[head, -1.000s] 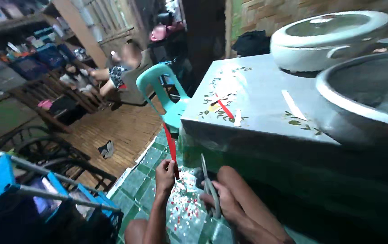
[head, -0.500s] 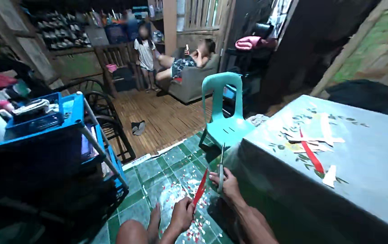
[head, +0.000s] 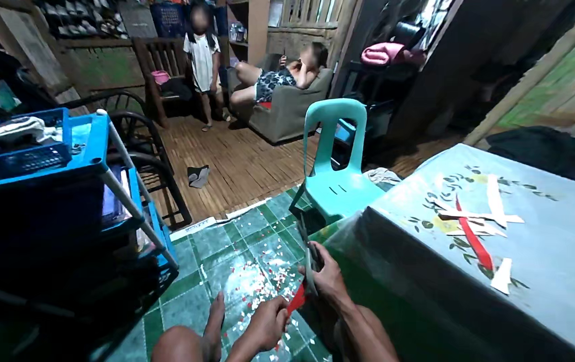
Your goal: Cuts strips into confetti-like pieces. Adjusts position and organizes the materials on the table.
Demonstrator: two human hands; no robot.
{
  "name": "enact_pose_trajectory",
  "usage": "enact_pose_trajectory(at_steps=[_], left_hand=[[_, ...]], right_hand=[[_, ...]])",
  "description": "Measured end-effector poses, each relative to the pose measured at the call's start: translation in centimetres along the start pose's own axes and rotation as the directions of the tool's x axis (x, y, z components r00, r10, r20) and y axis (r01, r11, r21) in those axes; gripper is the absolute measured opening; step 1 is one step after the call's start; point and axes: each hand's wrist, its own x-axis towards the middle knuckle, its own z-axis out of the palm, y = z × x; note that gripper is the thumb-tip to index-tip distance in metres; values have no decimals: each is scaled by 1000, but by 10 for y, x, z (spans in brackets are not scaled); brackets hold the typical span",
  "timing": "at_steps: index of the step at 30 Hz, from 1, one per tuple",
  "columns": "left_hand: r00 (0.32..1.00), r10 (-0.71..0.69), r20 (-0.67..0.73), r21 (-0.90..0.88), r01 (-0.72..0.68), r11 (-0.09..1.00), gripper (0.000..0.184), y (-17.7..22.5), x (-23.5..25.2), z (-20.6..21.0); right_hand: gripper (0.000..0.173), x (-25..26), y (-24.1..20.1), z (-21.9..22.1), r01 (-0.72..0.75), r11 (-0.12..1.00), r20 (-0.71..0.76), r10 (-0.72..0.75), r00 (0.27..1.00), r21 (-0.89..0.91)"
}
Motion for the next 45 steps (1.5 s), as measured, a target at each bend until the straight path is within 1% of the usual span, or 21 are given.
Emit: enact_pose_trajectory(at_steps=[2,4,7,9,12,14,16,18,21,24,25,27,31,33,35,37,40,42,45], left_hand=[[999,-25,-26,-46,24,999,27,0,2,-3],[998,-37,-53,-80,33,996,26,-2,2,-4],[997,-55,-50,-176,45,983,24,-2,3,-4],[995,-71,-68,-340,43,939,24,-3,4,0],[980,-124,-159,-635,-5,772,24,-2,7,6],[952,-204,-226,-758,-41,651,21,1,14,6],[915,-292,-278,-832,-78,549,16,3,26,3],[891,-352,-287,-876,-95,474,15,10,36,-2],[902,-347,-257,-923,-123,364,15,26,46,-7],[916,-338,-218,-960,-139,243,20,38,53,-6],[922,-329,-204,-970,-145,195,21,42,55,-6],[936,-307,-173,-982,-141,122,23,48,60,-7],[956,-270,-114,-993,-105,45,24,51,66,-7],[969,-218,-111,-994,-106,36,24,51,65,-7],[982,-142,-120,-991,-110,74,24,49,61,-7],[988,-57,-142,-979,-132,157,28,47,57,-12],[982,65,-177,-942,-189,276,33,41,56,-22],[976,87,-199,-921,-216,325,31,41,53,-27],[969,87,-230,-886,-245,394,26,40,47,-33]], right_hand=[[83,-5,2,-6,-14,997,65,19,998,-78],[79,-10,4,-12,-27,993,113,41,993,-117],[75,-19,5,-14,-67,996,131,75,988,-66],[76,-27,1,-11,-130,991,126,126,984,30],[77,-35,-6,-1,-252,939,153,221,963,232],[78,-37,-12,6,-310,902,181,265,947,299],[79,-36,-15,15,-320,897,205,266,942,307],[77,-34,-17,23,-286,913,208,231,950,290],[75,-35,-22,34,-202,938,136,170,976,281],[74,-35,-27,34,-110,931,37,104,994,347],[73,-32,-27,32,-102,918,25,100,995,384],[72,-29,-30,27,-147,875,35,147,988,462],[68,-27,-29,23,-194,780,42,211,977,595],[64,-27,-26,21,-205,746,53,223,973,634],[62,-28,-25,18,-226,706,81,233,969,671],[63,-29,-28,13,-254,669,133,228,965,699],[65,-31,-29,11,-294,670,194,222,956,681],[63,-34,-29,12,-338,656,245,233,941,675],[60,-37,-30,15,-400,601,326,235,916,692]])
